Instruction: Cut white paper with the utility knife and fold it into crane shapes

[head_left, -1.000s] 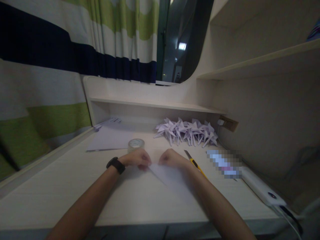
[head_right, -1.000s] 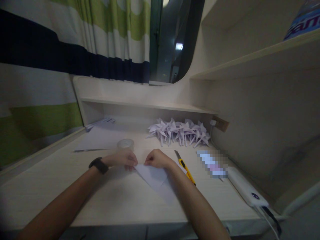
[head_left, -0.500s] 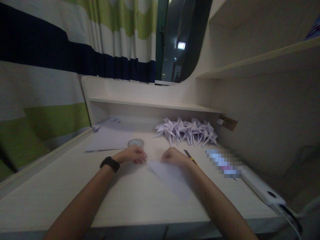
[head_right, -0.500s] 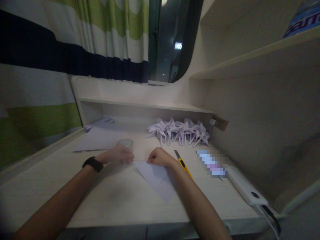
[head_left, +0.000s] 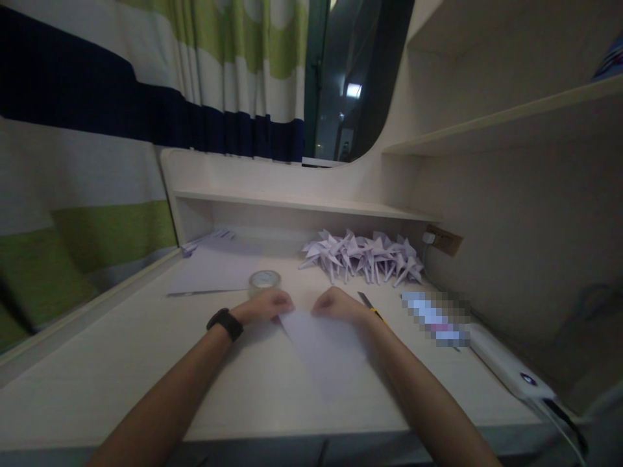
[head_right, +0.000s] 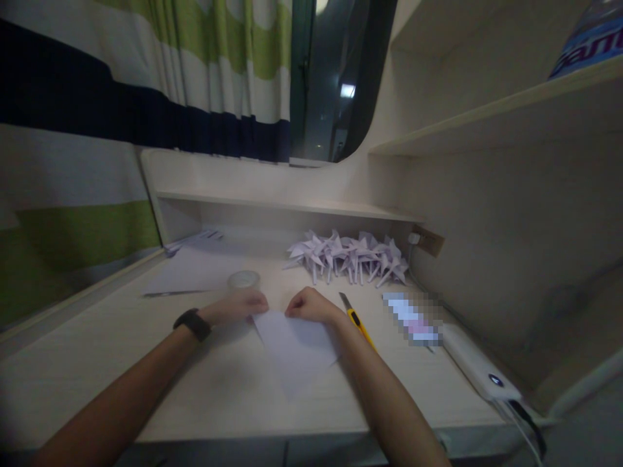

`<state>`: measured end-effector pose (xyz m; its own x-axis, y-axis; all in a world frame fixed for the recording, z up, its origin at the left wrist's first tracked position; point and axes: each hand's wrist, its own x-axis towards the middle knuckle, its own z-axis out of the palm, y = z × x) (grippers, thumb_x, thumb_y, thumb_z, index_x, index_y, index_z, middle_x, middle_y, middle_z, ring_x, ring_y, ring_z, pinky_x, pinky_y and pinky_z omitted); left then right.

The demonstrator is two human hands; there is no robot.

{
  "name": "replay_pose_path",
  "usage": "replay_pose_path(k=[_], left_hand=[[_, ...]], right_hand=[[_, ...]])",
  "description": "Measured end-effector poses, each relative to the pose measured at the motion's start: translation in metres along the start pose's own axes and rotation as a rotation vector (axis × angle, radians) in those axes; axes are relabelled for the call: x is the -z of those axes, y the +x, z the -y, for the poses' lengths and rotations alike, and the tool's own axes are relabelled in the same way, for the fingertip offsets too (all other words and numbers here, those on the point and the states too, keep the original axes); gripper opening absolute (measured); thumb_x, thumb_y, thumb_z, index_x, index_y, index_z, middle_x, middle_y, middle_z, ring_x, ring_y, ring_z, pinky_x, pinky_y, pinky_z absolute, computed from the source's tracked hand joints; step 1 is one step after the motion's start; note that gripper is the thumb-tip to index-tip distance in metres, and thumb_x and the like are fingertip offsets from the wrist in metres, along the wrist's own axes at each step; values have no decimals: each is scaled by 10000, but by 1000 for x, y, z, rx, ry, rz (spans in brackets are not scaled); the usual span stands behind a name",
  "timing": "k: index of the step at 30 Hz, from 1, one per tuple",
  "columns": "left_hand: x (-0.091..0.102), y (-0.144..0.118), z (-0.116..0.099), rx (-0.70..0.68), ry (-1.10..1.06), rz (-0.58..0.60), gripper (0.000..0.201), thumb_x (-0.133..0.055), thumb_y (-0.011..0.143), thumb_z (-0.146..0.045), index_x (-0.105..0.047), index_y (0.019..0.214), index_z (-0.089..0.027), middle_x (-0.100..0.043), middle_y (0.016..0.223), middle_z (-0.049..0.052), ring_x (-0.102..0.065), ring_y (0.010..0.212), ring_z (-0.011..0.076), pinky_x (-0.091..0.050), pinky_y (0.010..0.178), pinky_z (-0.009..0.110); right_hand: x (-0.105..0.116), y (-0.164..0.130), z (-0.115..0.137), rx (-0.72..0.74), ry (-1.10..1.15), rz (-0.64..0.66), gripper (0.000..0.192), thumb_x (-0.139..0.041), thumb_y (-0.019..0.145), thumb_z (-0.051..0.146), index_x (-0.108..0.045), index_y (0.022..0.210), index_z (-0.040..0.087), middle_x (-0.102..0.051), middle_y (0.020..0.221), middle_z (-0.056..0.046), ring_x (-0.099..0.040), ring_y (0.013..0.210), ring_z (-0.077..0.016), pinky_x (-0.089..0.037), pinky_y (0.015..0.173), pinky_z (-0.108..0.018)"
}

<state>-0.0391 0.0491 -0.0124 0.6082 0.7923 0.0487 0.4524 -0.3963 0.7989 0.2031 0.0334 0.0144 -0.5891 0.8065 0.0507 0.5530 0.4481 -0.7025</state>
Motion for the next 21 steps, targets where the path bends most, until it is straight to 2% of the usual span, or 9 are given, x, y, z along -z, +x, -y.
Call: replay_pose_path(k=[8,11,16,18,21], left_hand=[[12,-2,5,-4,193,-68,299,-505,817,-422,-556,709,-148,-517,627,-2,-498,543,116,-384,513,227],[19,-4,7,-26,230,-86,306,-512,817,-421,-540,664,-157,-509,620,0,-480,575,124,-367,533,233],[26,-9,7,-27,211,-78,330,-523,815,-437,-510,631,-163,-492,614,-7,-448,565,119,-343,536,238],[27,-10,7,-9,217,-66,325,-526,813,-431,-504,630,-163,-483,599,-12,-440,552,115,-334,536,240],[26,-10,7,8,245,-62,313,-512,820,-416,-507,634,-164,-488,593,-12,-440,540,117,-327,536,247]], right_hand=[[16,-5,-11,-98,3,46,150,-598,637,193,-718,627,104,-493,417,51,-395,412,-68,-294,422,-185],[25,-10,-12,-145,44,77,126,-610,605,191,-709,593,114,-528,421,42,-445,411,-77,-342,426,-182],[43,-20,-17,-310,159,152,129,-615,532,175,-715,601,132,-640,505,-3,-585,485,-124,-454,481,-198],[50,-23,-20,-315,160,128,146,-616,531,179,-721,619,127,-665,541,-21,-616,525,-139,-472,509,-204],[56,-21,-27,-247,106,-25,182,-637,576,227,-731,674,105,-691,600,-56,-630,568,-156,-477,544,-221]])
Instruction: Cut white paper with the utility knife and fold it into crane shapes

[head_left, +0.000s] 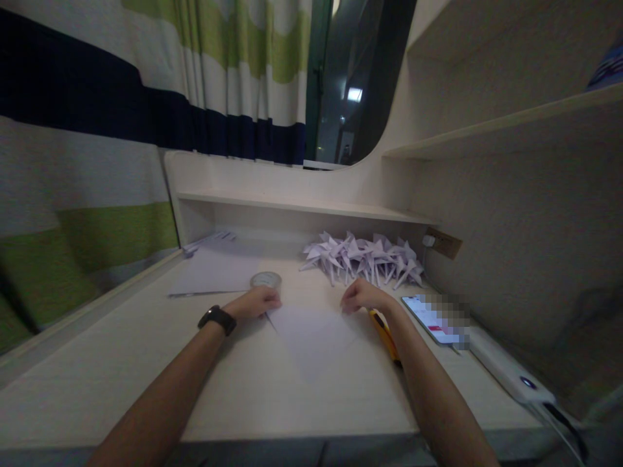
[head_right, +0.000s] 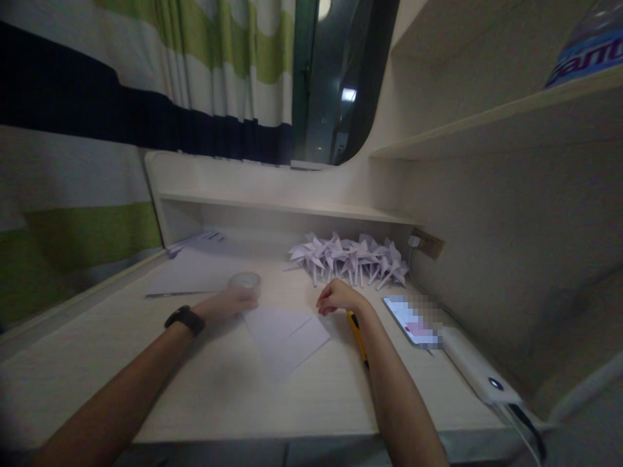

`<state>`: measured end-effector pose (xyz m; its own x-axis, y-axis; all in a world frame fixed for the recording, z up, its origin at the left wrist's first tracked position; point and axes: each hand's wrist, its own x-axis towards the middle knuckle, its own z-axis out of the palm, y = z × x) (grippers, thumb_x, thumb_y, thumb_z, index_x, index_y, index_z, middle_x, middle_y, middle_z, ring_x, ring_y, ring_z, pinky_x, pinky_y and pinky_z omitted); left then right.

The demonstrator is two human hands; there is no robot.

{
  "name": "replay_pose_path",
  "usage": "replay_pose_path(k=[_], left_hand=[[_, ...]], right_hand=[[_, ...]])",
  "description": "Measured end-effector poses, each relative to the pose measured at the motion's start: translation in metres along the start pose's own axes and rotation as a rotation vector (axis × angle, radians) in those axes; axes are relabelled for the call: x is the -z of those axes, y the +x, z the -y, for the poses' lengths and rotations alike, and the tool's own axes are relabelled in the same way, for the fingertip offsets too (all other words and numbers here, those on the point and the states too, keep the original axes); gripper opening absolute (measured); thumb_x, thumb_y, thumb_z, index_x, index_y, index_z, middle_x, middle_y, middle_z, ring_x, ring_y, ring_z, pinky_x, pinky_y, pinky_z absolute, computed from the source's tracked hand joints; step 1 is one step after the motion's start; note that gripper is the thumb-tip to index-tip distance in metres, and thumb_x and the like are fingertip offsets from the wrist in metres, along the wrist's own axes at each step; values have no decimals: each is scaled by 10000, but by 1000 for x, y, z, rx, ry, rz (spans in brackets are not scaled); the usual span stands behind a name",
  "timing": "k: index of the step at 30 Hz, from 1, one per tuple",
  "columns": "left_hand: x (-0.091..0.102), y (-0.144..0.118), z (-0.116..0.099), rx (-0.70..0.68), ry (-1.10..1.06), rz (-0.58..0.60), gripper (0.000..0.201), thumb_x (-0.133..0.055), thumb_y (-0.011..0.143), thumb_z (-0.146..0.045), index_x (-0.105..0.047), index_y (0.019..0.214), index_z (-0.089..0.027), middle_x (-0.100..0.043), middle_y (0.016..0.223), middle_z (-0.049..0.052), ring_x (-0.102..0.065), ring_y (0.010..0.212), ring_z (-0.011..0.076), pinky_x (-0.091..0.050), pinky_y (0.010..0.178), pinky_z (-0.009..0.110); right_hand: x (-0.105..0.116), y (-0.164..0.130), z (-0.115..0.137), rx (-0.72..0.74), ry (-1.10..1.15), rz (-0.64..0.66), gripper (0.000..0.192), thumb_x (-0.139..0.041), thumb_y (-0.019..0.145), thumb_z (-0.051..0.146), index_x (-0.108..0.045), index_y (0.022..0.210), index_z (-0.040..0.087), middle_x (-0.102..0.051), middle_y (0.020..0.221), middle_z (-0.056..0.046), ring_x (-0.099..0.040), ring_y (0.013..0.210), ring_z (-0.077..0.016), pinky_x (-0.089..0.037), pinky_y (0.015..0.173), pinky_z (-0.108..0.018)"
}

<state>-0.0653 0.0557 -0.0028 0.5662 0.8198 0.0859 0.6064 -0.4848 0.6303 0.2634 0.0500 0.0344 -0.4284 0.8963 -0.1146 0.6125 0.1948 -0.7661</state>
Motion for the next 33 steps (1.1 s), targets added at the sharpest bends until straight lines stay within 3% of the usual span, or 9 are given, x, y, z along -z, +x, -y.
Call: replay_pose_path(k=[4,7,10,18,25,27,30,33], left_hand=[[-2,2,1,10,-13,11,315,-500,823,-417,-498,631,-166,-470,592,-19,-453,523,116,-330,524,244],[-2,2,-1,-6,-38,9,334,-475,838,-431,-496,636,-166,-476,597,-15,-461,533,117,-337,520,240],[0,-1,-5,-21,-34,19,339,-482,835,-438,-511,642,-161,-506,602,-4,-477,560,124,-355,536,239],[2,-4,-8,20,-108,99,330,-537,808,-425,-604,665,-135,-615,626,35,-505,540,111,-373,517,221],[13,-9,-12,73,-249,80,321,-597,738,-443,-605,634,-139,-628,623,38,-535,547,116,-407,514,222],[18,-11,-13,134,-277,41,322,-615,707,-458,-603,643,-142,-637,646,45,-550,552,129,-420,515,239],[23,-11,-18,228,-241,-108,346,-593,724,-480,-610,679,-138,-640,663,53,-563,562,148,-414,509,254],[19,-6,-26,182,-179,-200,375,-538,784,-488,-638,712,-134,-646,658,52,-562,588,154,-397,523,249]], right_hand=[[-15,16,-5,148,-72,-130,292,-639,676,335,-741,799,91,-720,729,-79,-622,634,-157,-456,595,-230],[-36,26,-5,248,-161,-71,329,-644,705,369,-744,871,104,-723,767,-62,-610,651,-148,-425,590,-216],[-45,28,-4,227,-270,-53,250,-641,713,321,-750,764,101,-693,655,-35,-569,601,-133,-380,544,-202],[-22,23,-11,184,-338,-86,200,-593,719,238,-727,691,91,-632,572,-4,-505,544,-112,-340,516,-196],[-6,18,-18,167,-419,-108,178,-568,730,212,-714,717,111,-655,636,-25,-531,614,-136,-338,558,-210],[-1,14,-18,165,-423,-85,183,-562,731,210,-711,721,104,-655,646,-31,-532,618,-138,-340,557,-212],[3,9,-15,167,-412,-43,189,-549,728,197,-708,729,94,-651,644,-31,-531,608,-136,-351,552,-209],[-3,10,-10,188,-387,14,184,-545,726,187,-705,725,97,-640,625,-16,-532,607,-130,-367,556,-200]])
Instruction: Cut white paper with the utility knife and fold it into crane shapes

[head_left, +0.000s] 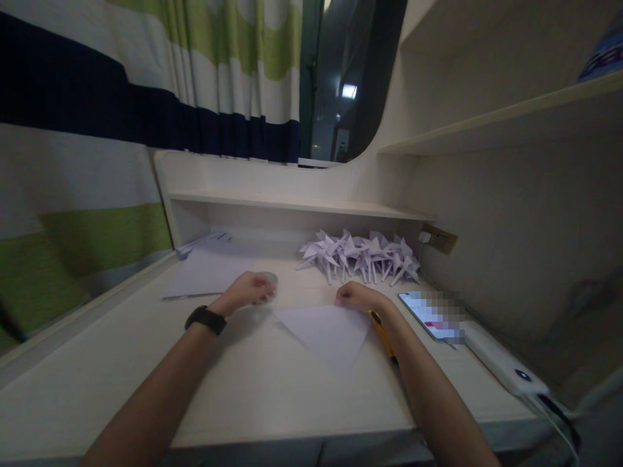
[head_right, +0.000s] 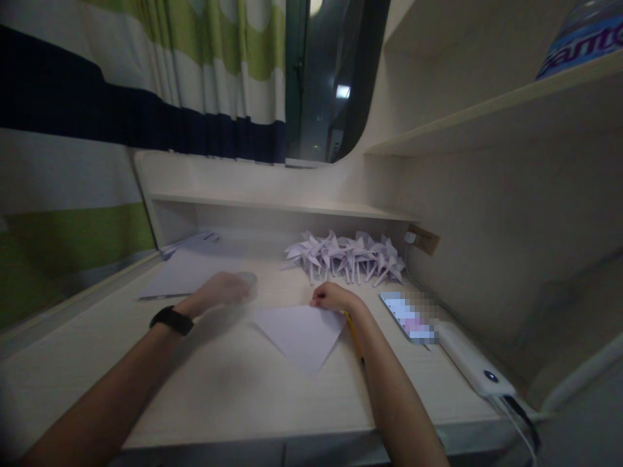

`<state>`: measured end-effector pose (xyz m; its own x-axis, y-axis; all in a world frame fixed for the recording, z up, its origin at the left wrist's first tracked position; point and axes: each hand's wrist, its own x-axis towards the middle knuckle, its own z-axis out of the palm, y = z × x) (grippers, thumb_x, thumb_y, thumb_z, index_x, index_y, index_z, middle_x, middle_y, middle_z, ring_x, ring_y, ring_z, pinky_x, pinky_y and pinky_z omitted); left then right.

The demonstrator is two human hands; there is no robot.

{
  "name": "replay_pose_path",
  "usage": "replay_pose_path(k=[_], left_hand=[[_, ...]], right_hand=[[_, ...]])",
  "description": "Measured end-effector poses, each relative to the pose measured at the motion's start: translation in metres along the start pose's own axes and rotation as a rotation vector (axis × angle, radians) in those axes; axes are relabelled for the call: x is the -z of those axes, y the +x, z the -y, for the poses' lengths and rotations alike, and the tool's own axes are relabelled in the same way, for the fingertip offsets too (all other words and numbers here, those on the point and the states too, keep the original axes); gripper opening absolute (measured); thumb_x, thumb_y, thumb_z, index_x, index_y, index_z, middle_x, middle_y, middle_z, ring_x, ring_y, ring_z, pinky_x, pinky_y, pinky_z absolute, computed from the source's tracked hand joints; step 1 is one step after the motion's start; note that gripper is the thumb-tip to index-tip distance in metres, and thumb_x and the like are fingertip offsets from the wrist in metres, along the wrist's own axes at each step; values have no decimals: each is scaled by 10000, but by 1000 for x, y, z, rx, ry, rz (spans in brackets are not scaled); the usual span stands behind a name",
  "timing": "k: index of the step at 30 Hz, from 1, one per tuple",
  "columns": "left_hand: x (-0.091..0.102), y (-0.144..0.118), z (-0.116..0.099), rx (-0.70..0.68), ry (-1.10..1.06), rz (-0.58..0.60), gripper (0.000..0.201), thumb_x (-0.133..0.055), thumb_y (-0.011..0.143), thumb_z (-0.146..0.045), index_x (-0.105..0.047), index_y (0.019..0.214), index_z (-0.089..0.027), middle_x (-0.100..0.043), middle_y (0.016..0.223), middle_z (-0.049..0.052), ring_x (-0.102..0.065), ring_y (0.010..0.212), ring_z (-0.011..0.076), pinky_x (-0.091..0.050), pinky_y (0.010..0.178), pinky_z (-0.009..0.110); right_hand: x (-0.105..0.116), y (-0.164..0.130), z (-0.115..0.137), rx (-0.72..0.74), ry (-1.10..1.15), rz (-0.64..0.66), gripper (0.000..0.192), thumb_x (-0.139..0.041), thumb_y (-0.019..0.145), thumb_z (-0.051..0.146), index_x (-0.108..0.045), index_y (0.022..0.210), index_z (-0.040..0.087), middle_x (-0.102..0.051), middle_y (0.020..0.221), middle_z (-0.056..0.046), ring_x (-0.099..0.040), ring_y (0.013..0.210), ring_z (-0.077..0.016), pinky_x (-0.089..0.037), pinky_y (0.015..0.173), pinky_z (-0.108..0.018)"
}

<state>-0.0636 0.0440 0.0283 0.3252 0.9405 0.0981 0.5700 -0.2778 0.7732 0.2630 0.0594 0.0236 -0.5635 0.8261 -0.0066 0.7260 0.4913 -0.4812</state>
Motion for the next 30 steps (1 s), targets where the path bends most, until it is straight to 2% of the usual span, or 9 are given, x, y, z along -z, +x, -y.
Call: replay_pose_path(k=[3,5,7,9,13,21,26,30], left_hand=[[-16,2,-9,-194,64,91,379,-548,798,-481,-672,709,-134,-662,664,46,-558,616,148,-385,562,237],[-28,0,-15,-293,147,249,399,-528,823,-476,-674,669,-138,-640,611,23,-526,564,133,-342,525,228],[-40,-4,-20,-347,176,350,401,-522,830,-457,-682,653,-135,-627,578,12,-513,529,126,-317,499,226],[-48,-8,-23,-342,155,401,347,-560,804,-427,-707,702,-130,-662,626,20,-547,562,140,-338,511,222],[-55,-11,-19,-279,103,405,279,-616,757,-377,-729,742,-122,-703,683,46,-590,603,162,-379,535,220],[-51,-3,-3,-273,55,381,284,-631,756,-379,-742,776,-118,-724,733,72,-614,642,181,-420,580,234],[-47,-6,-8,-247,10,420,287,-639,748,-397,-741,784,-131,-724,750,64,-611,658,178,-420,594,238],[-35,-11,-15,-190,-6,377,259,-661,717,-386,-731,751,-140,-714,745,55,-594,665,175,-414,614,250]], right_hand=[[-11,6,12,42,24,40,175,-561,737,200,-706,739,101,-636,635,-7,-530,614,-123,-376,564,-194],[-19,10,22,75,38,56,177,-576,750,223,-707,760,104,-637,649,-4,-523,613,-118,-376,569,-193],[-25,11,30,121,73,79,183,-583,759,239,-707,774,105,-636,655,-2,-514,604,-112,-374,568,-194],[-30,11,37,151,142,120,192,-588,763,254,-707,775,103,-633,648,0,-510,593,-109,-376,563,-196],[-28,7,43,157,316,194,207,-630,736,285,-717,773,100,-659,668,-12,-541,606,-117,-408,599,-213],[-20,2,45,106,482,148,294,-709,686,369,-741,805,102,-696,722,-38,-588,651,-141,-446,657,-238],[-19,2,41,65,492,160,244,-737,619,317,-754,753,114,-705,680,-35,-598,620,-142,-463,644,-242],[-9,-1,30,4,596,124,219,-739,584,295,-753,720,123,-696,634,-29,-602,584,-138,-475,598,-241]])
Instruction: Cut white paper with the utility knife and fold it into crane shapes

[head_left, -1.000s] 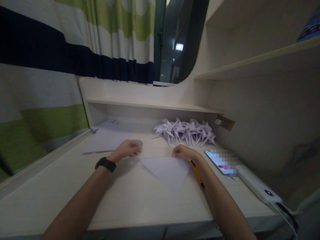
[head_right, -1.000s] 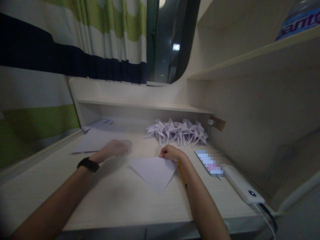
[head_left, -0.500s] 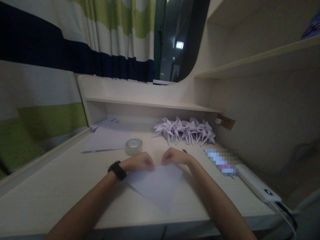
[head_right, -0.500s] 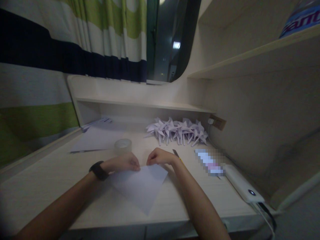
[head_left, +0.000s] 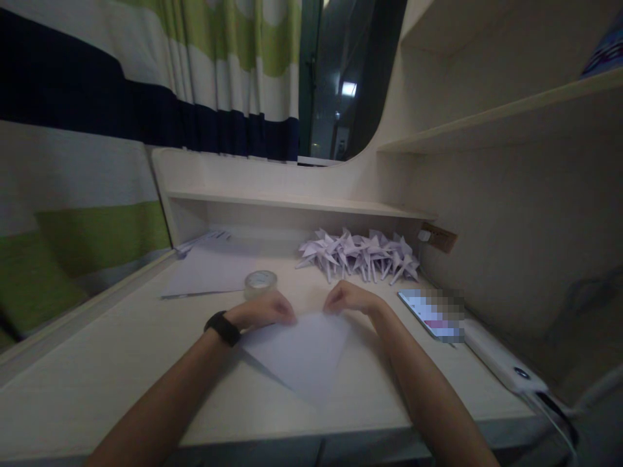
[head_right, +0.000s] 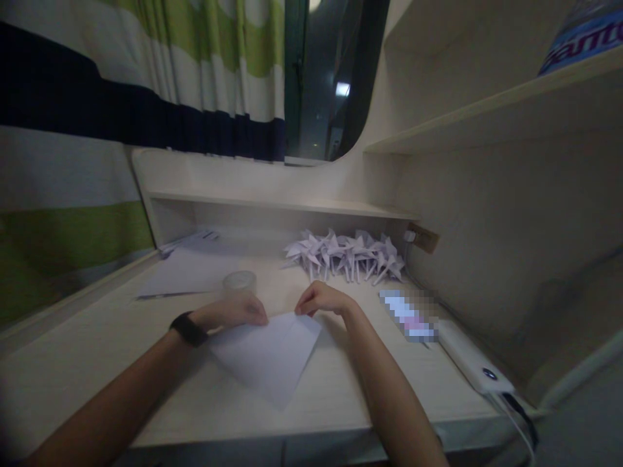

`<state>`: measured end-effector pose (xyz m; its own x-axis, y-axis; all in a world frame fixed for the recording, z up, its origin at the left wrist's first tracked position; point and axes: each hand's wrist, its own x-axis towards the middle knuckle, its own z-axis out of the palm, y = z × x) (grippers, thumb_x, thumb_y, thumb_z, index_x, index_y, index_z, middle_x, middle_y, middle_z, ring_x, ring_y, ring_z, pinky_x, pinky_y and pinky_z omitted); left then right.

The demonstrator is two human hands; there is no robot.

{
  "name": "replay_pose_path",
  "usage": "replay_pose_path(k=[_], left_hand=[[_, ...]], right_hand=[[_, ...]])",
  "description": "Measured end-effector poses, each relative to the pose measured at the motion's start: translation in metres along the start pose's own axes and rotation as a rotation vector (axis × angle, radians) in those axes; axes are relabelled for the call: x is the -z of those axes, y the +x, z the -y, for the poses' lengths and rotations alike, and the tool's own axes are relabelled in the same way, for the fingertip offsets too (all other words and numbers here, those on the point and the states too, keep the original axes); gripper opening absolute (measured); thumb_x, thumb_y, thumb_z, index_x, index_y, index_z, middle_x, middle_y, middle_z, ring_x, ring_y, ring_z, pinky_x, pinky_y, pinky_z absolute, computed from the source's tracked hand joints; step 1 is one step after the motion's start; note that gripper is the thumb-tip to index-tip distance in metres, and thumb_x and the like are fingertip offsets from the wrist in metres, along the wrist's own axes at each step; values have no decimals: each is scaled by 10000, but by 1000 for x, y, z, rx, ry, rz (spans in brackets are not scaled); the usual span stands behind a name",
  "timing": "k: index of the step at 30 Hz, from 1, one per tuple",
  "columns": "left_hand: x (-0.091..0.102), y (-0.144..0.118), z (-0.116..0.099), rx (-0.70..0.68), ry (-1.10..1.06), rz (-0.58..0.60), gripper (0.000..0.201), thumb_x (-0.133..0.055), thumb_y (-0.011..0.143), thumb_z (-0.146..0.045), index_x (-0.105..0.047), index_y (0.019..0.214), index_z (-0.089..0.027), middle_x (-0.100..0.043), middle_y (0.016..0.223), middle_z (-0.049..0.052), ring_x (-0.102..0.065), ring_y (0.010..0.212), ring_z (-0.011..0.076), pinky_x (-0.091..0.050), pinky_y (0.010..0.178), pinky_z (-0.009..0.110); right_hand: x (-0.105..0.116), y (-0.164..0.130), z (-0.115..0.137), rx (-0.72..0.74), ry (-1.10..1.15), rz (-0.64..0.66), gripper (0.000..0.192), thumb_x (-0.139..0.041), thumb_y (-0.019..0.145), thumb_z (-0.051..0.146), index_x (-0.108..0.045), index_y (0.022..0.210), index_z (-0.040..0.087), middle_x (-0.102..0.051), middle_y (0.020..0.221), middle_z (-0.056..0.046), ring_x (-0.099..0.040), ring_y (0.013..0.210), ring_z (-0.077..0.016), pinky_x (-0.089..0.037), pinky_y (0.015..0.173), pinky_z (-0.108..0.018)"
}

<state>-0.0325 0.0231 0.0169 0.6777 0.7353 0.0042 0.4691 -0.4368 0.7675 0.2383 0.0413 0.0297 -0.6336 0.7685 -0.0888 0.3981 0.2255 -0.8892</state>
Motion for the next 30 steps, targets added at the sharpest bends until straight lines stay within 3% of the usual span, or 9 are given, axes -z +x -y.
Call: replay_pose_path(k=[2,4,6,8,10,13,18,23,30], left_hand=[[7,-3,0,29,-49,-32,260,-667,710,-392,-718,739,-139,-693,729,47,-572,657,166,-401,599,247],[12,-4,3,46,-134,-90,287,-658,720,-419,-698,724,-135,-649,681,32,-536,621,147,-370,553,234],[15,-1,8,46,-237,-226,320,-647,734,-450,-667,705,-132,-589,629,9,-493,574,123,-335,512,219],[13,3,12,40,-360,-408,338,-645,742,-467,-637,720,-130,-556,623,-7,-472,551,105,-322,496,204],[8,9,14,35,-503,-560,345,-650,746,-473,-616,767,-130,-573,668,-1,-493,563,100,-347,506,198],[-4,18,14,8,-704,-665,364,-666,737,-483,-586,821,-139,-626,767,28,-564,627,117,-427,571,223],[-21,27,13,-4,-813,-755,410,-723,674,-490,-533,849,-172,-639,772,13,-599,648,132,-471,586,246],[-27,31,14,13,-792,-870,412,-709,683,-491,-513,878,-185,-628,735,-3,-584,593,121,-458,533,227],[-22,24,3,-22,-864,-631,406,-703,727,-461,-550,967,-172,-672,886,64,-650,723,174,-526,653,313]], right_hand=[[9,-1,-6,-2,112,-89,216,-757,557,273,-745,709,120,-698,636,-35,-611,586,-143,-490,610,-255],[17,1,-13,9,268,-292,224,-788,533,258,-731,697,117,-699,649,-47,-617,596,-148,-498,617,-264],[20,5,-21,25,412,-511,243,-798,561,290,-711,726,133,-704,706,-58,-630,639,-147,-506,644,-265],[17,12,-25,38,481,-611,271,-759,647,366,-689,816,166,-707,811,-63,-646,705,-146,-517,686,-274],[7,20,-27,52,593,-599,311,-694,723,443,-652,916,202,-698,898,-64,-660,766,-162,-532,726,-311],[-18,33,-24,88,890,-457,331,-696,729,450,-595,954,230,-686,926,-54,-672,841,-209,-543,761,-382],[-47,41,-12,186,843,-476,375,-742,708,355,-581,1027,243,-687,945,-26,-672,717,-180,-552,702,-356],[-44,36,-6,169,870,-438,415,-706,706,479,-555,1024,261,-693,929,-26,-682,669,-208,-562,622,-392],[-34,37,-17,106,671,-567,320,-770,635,366,-645,860,175,-700,749,-34,-643,604,-159,-533,590,-283]])
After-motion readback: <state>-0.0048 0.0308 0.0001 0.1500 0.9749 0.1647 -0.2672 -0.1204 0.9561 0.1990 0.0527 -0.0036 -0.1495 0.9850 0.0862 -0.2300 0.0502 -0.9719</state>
